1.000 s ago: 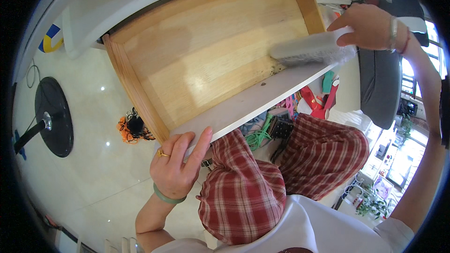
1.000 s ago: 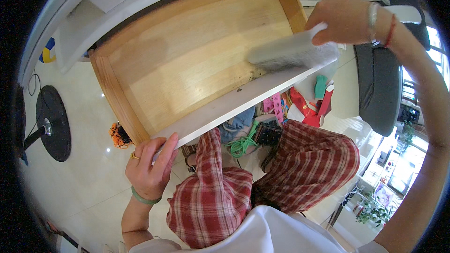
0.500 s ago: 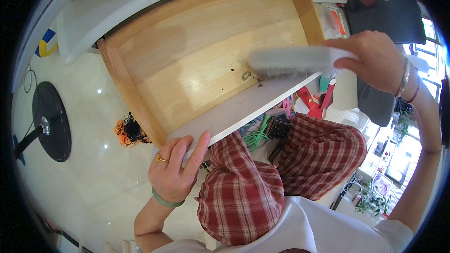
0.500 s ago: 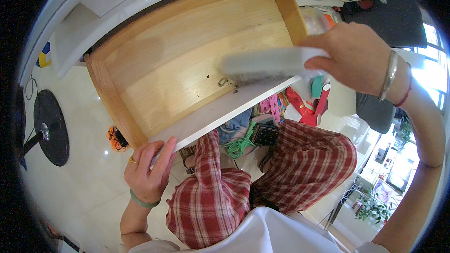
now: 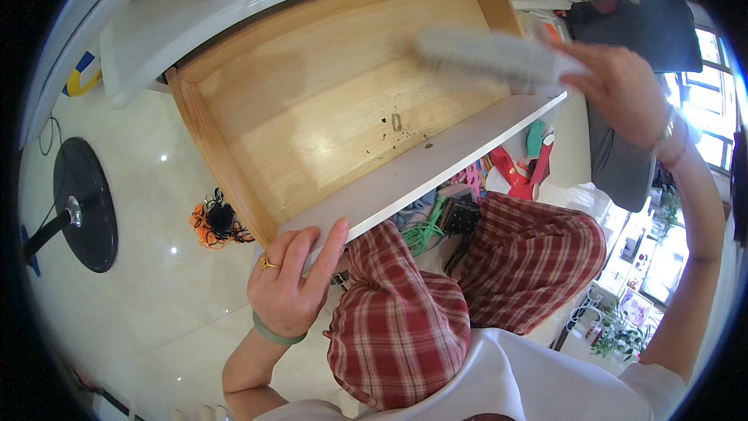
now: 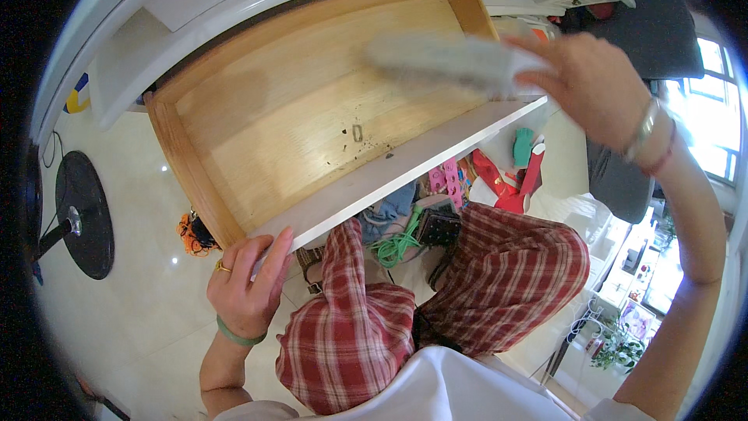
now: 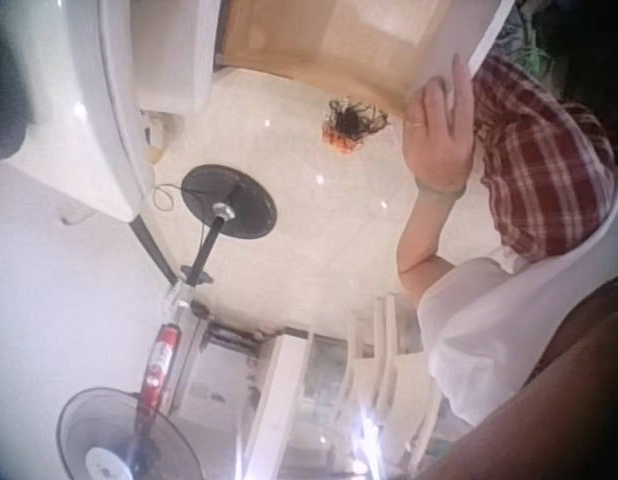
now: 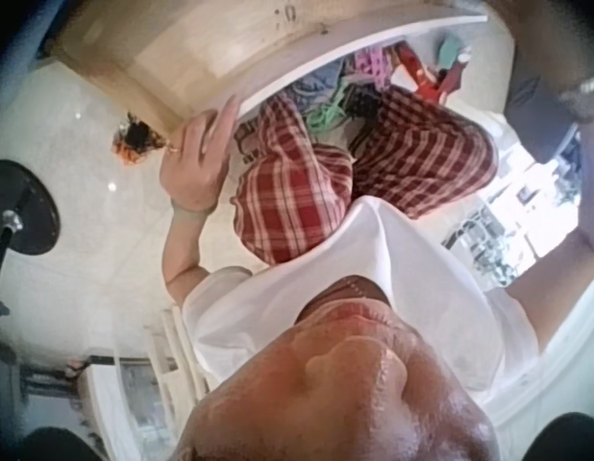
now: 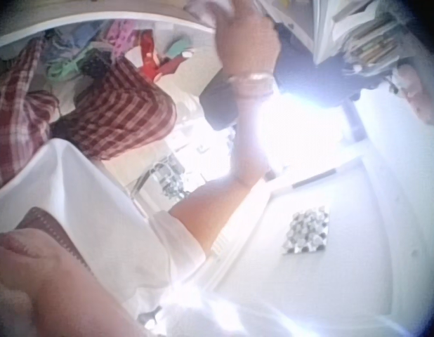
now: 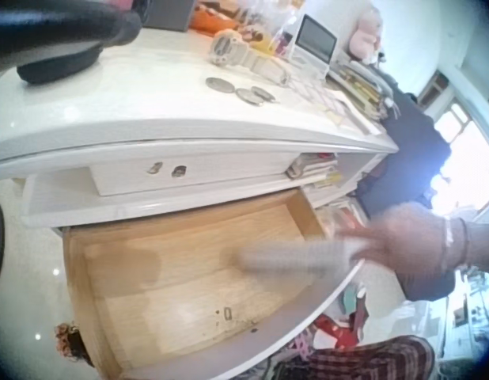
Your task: The person cleans a wooden drawer using a brush and a cloth, then organizes items inside it. They place a small pouch, a piece of paper, and a wallet into the drawer, arranging them neatly.
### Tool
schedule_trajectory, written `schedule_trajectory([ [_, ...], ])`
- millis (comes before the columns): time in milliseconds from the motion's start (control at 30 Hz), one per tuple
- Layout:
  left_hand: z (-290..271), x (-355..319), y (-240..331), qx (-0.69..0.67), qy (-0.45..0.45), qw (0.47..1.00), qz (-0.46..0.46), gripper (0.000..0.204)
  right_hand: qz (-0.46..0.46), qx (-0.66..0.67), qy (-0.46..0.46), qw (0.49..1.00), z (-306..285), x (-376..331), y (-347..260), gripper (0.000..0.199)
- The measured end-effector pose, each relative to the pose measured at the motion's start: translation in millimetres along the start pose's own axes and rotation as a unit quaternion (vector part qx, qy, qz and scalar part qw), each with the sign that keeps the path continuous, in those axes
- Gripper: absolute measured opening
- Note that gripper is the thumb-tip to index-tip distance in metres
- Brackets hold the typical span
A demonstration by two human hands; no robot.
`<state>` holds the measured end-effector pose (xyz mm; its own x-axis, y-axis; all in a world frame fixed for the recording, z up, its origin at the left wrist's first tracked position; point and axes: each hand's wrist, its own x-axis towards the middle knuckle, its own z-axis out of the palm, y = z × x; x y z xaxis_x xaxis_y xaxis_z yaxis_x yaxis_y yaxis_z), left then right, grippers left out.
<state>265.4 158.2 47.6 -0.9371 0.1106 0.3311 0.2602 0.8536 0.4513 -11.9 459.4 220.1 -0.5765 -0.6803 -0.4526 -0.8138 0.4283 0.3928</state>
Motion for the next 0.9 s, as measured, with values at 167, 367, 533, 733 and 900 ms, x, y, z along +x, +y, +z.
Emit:
schedule_trajectory([
  [167, 4.4, 4.8, 1.7, -0.005, 0.011, 1.0, 0.009, 0.051, 0.151, -0.074, -0.052, 0.984, 46.4, 25.5, 4.0, 0.045],
  [367, -2.6, -0.1, -0.2, 0.006, -0.014, 1.0, -0.008, 0.051, 0.019, 0.175, -0.125, 0.977, -29.2, 13.8, -49.4, 0.044],
  [533, 4.8, 2.3, 4.4, -0.009, -0.007, 1.0, 0.003, 0.045, 0.113, 0.004, -0.139, 0.984, -14.1, 13.9, 20.3, 0.046],
  [733, 5.2, 8.0, 6.0, -0.003, -0.009, 1.0, -0.006, 0.042, 0.044, -0.029, -0.332, 0.942, -55.8, 65.5, -25.8, 0.044],
  [900, 1.4, 9.1, 8.7, -0.003, -0.03, 0.999, -0.015, 0.043, 0.0, 0.359, -0.089, 0.929, -2.8, 9.5, 30.5, 0.042],
])
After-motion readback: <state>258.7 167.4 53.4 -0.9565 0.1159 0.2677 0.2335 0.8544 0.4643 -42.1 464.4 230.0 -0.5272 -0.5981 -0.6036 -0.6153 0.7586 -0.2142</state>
